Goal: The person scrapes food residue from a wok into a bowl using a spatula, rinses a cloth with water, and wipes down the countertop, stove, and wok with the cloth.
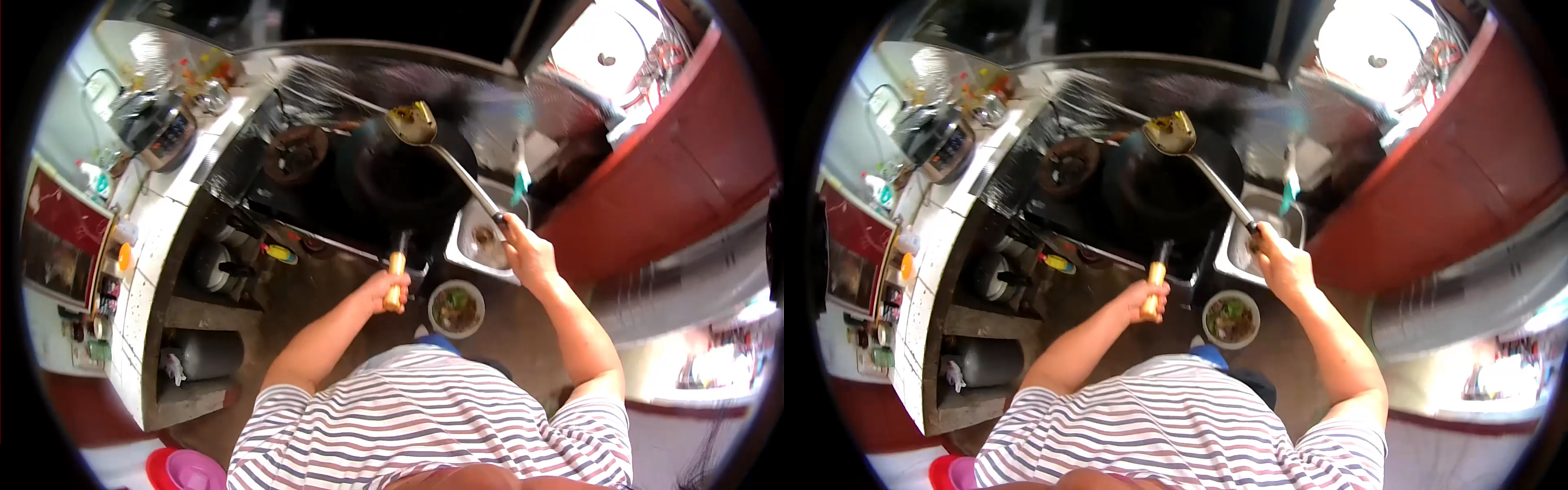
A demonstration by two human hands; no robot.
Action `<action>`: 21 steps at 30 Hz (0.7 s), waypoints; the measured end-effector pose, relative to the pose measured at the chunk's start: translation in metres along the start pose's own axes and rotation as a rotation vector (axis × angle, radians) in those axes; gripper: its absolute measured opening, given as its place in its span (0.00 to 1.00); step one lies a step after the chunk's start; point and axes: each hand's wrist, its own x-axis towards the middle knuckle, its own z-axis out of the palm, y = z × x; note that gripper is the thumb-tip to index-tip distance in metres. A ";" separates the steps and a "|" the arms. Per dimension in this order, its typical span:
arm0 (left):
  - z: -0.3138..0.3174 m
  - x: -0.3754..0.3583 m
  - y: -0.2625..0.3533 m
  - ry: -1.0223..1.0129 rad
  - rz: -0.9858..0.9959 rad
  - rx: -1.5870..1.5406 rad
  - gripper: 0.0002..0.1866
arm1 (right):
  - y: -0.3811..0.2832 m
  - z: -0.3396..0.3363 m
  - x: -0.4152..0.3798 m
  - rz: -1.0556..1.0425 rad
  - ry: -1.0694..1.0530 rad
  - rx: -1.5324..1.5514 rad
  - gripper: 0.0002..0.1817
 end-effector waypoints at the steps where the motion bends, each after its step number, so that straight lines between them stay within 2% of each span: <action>1: -0.003 0.002 0.001 0.005 0.015 0.015 0.08 | -0.011 -0.009 -0.026 0.045 0.023 -0.008 0.27; 3: -0.010 0.007 -0.001 -0.054 0.015 0.004 0.09 | -0.035 -0.024 -0.087 0.145 0.057 0.009 0.24; 6: -0.008 -0.008 -0.009 -0.059 0.126 -0.103 0.22 | -0.068 -0.031 -0.175 0.368 -0.028 0.055 0.25; 8: -0.020 -0.014 -0.021 -0.023 0.121 -0.101 0.26 | -0.083 -0.025 -0.225 0.468 -0.069 0.036 0.26; 10: -0.047 -0.014 -0.050 0.001 0.117 -0.124 0.25 | -0.088 -0.013 -0.266 0.617 -0.132 0.083 0.27; 12: -0.080 -0.015 -0.089 0.180 0.005 -0.072 0.20 | -0.090 0.005 -0.293 0.656 -0.132 0.108 0.25; 14: -0.102 -0.025 -0.130 0.230 -0.154 -0.027 0.16 | -0.080 0.029 -0.313 0.824 -0.231 0.223 0.23; 16: -0.102 -0.039 -0.160 0.270 -0.291 0.068 0.14 | -0.064 0.062 -0.326 0.896 -0.230 0.314 0.22; 18: -0.103 -0.040 -0.190 0.218 -0.346 0.105 0.13 | -0.040 0.102 -0.335 0.919 -0.239 0.351 0.23; 21: -0.086 -0.024 -0.223 0.242 -0.449 0.223 0.12 | 0.001 0.154 -0.344 0.949 -0.326 0.301 0.22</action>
